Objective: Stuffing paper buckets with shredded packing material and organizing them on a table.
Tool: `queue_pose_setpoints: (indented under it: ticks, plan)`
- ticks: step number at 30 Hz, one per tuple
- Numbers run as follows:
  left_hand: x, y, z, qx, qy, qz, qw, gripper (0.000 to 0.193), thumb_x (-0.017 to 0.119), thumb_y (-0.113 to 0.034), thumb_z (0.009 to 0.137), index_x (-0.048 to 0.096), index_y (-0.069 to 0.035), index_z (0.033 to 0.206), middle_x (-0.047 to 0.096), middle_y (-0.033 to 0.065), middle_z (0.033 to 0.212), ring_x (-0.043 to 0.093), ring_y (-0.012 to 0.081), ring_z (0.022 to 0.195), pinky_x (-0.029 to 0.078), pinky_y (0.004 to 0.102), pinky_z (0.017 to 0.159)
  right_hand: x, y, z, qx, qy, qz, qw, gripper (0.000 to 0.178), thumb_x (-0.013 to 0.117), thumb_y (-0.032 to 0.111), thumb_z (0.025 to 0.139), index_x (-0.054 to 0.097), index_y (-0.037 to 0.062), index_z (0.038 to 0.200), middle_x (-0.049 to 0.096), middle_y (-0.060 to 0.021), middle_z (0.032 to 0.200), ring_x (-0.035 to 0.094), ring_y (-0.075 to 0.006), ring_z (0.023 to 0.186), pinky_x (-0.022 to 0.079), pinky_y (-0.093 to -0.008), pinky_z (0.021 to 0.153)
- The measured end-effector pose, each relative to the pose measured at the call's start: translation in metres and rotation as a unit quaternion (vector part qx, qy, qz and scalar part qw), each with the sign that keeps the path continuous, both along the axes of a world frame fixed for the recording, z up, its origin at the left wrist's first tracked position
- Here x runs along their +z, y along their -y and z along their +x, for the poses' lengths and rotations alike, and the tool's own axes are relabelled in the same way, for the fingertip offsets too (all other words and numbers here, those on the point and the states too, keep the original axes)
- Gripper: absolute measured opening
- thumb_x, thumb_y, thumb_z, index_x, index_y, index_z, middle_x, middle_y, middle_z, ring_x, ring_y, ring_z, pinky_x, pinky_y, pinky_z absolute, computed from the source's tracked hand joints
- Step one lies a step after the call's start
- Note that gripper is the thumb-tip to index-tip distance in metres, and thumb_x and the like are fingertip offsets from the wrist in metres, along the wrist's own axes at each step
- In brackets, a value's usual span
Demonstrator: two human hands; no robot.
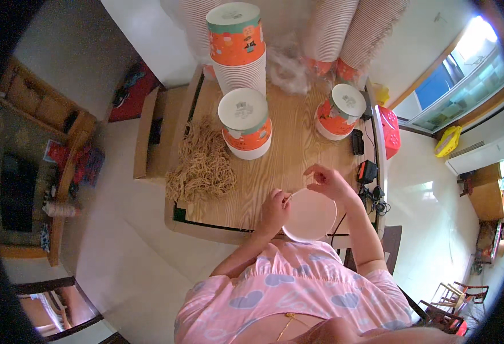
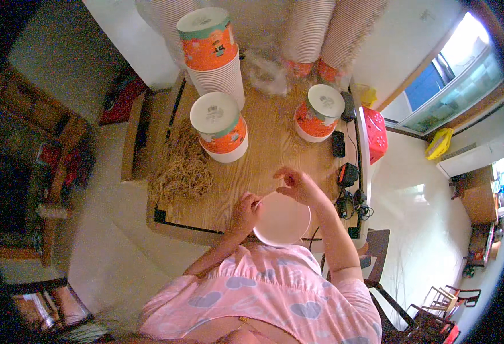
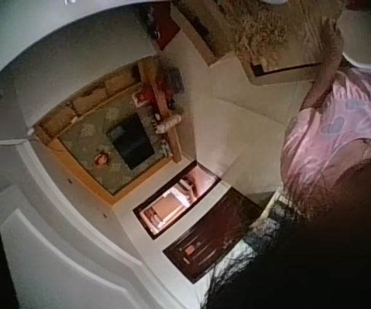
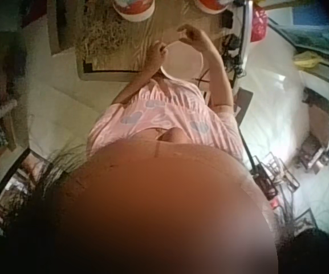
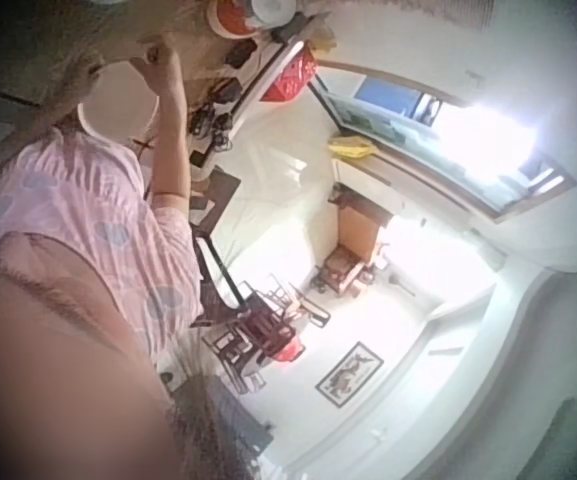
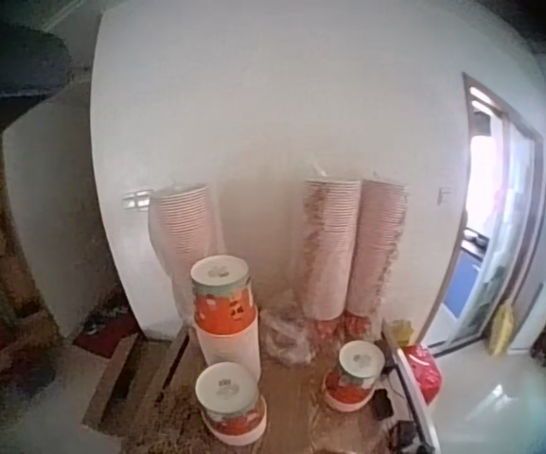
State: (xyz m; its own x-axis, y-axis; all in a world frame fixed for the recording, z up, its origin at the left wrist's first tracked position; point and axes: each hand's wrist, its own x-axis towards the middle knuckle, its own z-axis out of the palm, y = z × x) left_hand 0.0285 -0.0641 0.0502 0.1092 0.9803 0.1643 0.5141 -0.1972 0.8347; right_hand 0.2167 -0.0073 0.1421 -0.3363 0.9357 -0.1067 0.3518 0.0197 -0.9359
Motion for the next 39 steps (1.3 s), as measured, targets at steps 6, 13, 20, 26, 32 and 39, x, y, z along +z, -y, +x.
queue_pose_setpoints:
  ticks: [6, 13, 20, 26, 32, 39]
  plan:
    - [0.039, 0.0, 0.0, -0.087, -0.013, 0.101, 0.991, 0.013, 0.061, -0.003, 0.071, 0.056, -0.003, 0.083, 0.054, 0.0123, 0.083, 0.054, 0.0296, 0.08, 0.046, 0.0379, 0.07, -0.002, 0.003, -0.006, -0.012, 0.107, 0.035, 0.994, 0.008, 0.063, 0.011, 0.076, 0.06, 0.0039, 0.078, 0.049, -0.0025, 0.061, 0.044, -0.0109, 0.056, 0.041, -0.0269, 0.054]
    - [0.019, 0.01, 0.0, -0.039, 0.023, 0.056, 0.997, 0.012, 0.063, -0.004, 0.071, 0.056, -0.003, 0.081, 0.055, 0.0108, 0.083, 0.054, 0.0285, 0.08, 0.046, 0.0387, 0.07, 0.02, 0.0, -0.005, 0.077, 0.115, -0.031, 0.99, 0.01, 0.062, 0.01, 0.075, 0.062, 0.0013, 0.08, 0.053, -0.0048, 0.064, 0.047, -0.0095, 0.058, 0.039, -0.0252, 0.053]
    - [0.039, 0.008, 0.0, -0.12, -0.041, 0.155, 0.98, 0.011, 0.063, -0.005, 0.073, 0.055, -0.003, 0.08, 0.054, 0.0118, 0.082, 0.053, 0.03, 0.079, 0.045, 0.0385, 0.069, -0.029, 0.006, 0.004, 0.081, 0.184, 0.113, 0.973, 0.011, 0.06, 0.012, 0.076, 0.062, 0.0017, 0.08, 0.061, -0.013, 0.075, 0.061, -0.0253, 0.071, 0.048, -0.0346, 0.061]
    - [0.034, 0.004, 0.002, -0.087, 0.026, 0.111, 0.99, 0.013, 0.066, -0.011, 0.076, 0.058, -0.003, 0.082, 0.058, 0.0099, 0.078, 0.057, 0.0253, 0.074, 0.045, 0.0343, 0.067, -0.024, 0.03, -0.019, -0.044, 0.097, 0.098, 0.989, 0.012, 0.06, 0.012, 0.079, 0.061, 0.0007, 0.082, 0.059, -0.0126, 0.073, 0.061, -0.0242, 0.065, 0.047, -0.0325, 0.057]
    - [0.026, -0.009, 0.006, -0.049, 0.319, -0.29, 0.901, 0.011, 0.06, -0.013, 0.084, 0.062, -0.003, 0.087, 0.063, 0.0019, 0.082, 0.057, 0.0093, 0.072, 0.047, 0.0221, 0.064, -0.031, 0.039, -0.019, -0.093, 0.025, 0.096, 0.991, 0.011, 0.06, 0.01, 0.08, 0.061, -0.0005, 0.083, 0.058, -0.0116, 0.072, 0.06, -0.0202, 0.063, 0.047, -0.03, 0.056]
    - [0.012, -0.012, 0.004, -0.074, 0.289, -0.283, 0.911, 0.009, 0.064, -0.011, 0.08, 0.063, -0.003, 0.085, 0.062, 0.0004, 0.078, 0.056, 0.0082, 0.069, 0.046, 0.0215, 0.062, -0.023, 0.045, -0.015, -0.103, 0.01, 0.124, 0.987, 0.009, 0.06, 0.007, 0.08, 0.06, -0.0014, 0.083, 0.056, -0.0115, 0.072, 0.06, -0.0192, 0.064, 0.047, -0.0296, 0.056]
